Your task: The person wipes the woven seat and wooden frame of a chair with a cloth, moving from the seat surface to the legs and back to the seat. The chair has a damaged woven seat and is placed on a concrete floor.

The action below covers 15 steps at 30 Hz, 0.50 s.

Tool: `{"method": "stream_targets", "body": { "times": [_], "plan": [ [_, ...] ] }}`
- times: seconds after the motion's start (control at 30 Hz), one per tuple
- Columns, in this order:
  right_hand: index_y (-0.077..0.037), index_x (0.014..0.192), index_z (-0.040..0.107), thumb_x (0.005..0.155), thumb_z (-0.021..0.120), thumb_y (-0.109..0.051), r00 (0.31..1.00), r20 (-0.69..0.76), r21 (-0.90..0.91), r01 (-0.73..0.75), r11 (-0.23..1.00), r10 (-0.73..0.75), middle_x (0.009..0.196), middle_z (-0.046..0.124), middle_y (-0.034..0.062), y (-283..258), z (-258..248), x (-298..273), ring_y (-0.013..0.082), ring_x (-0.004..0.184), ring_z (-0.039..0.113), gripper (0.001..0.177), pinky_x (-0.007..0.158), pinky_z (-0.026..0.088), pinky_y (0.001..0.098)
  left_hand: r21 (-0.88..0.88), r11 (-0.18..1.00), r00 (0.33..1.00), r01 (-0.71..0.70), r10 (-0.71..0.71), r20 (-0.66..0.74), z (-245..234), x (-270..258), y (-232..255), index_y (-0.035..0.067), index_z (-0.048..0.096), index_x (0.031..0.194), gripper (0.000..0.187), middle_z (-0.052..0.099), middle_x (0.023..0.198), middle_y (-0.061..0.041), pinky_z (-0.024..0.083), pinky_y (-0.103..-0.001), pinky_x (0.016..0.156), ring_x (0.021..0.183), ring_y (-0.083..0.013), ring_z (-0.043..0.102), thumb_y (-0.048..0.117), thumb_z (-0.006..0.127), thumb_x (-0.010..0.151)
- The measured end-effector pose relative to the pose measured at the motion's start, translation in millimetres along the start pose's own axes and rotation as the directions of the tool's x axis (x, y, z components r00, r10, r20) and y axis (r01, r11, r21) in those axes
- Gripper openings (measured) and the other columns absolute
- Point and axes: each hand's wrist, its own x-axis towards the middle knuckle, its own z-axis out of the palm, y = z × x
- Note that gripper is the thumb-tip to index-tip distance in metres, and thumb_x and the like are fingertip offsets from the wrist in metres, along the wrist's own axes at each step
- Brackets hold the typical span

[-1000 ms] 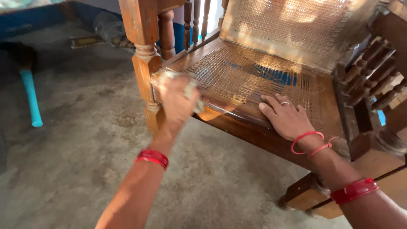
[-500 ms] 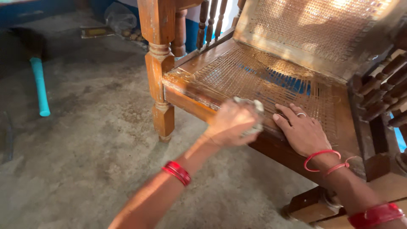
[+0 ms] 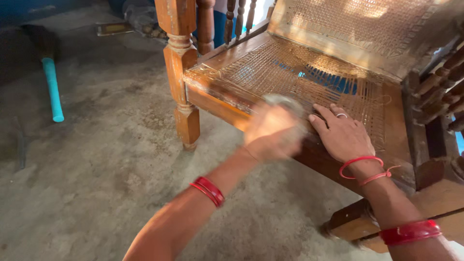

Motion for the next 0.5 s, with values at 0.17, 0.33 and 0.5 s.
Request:
{"method": "stream_targets", "body": {
  "times": [0.17, 0.33, 0.5],
  "plan": [
    [-0.022, 0.149, 0.053, 0.103, 0.037, -0.045, 0.993, -0.050, 0.018, 0.108, 0.994, -0.107, 0.149, 0.052, 0.0239, 2.9, 7.4, 0.1, 0.0430, 0.128, 0.054, 0.053, 0.105, 0.044, 0.0516, 0.139, 0.905, 0.803, -0.401, 0.421, -0.422, -1.2, -3.9, -2.3, 0.014, 0.066, 0.113, 0.048, 0.065, 0.112, -0.014, 0.047, -0.051, 0.082, 0.101, -0.0340, 0.062, 0.045, 0.076, 0.078],
    [-0.020, 0.141, 0.057, 0.102, 0.040, -0.046, 0.994, -0.056, 0.031, 0.091, 0.995, -0.089, 0.145, 0.056, 0.0209, 2.5, 6.0, 3.5, 0.0404, 0.131, 0.054, 0.050, 0.105, 0.044, 0.0515, 0.152, 0.988, 0.987, -0.032, 0.054, -0.149, -33.9, -15.7, -95.1, 0.018, 0.068, 0.104, 0.025, 0.063, 0.107, -0.009, 0.050, -0.048, 0.091, 0.105, -0.0307, 0.062, 0.039, 0.072, 0.089],
    [-0.023, 0.145, 0.055, 0.103, 0.039, -0.047, 1.000, 0.011, 0.013, -0.001, 1.000, 0.001, 0.148, 0.054, 0.0207, -7.5, -0.2, 0.4, 0.0415, 0.128, 0.055, 0.051, 0.106, 0.044, 0.0523, -0.080, 0.991, 0.679, 0.106, -0.131, -0.723, -33.9, -33.7, -127.0, 0.008, 0.065, 0.111, 0.028, 0.062, 0.118, -0.015, 0.048, -0.047, 0.097, 0.110, -0.0366, 0.059, 0.021, 0.067, 0.086]
  ]
}}
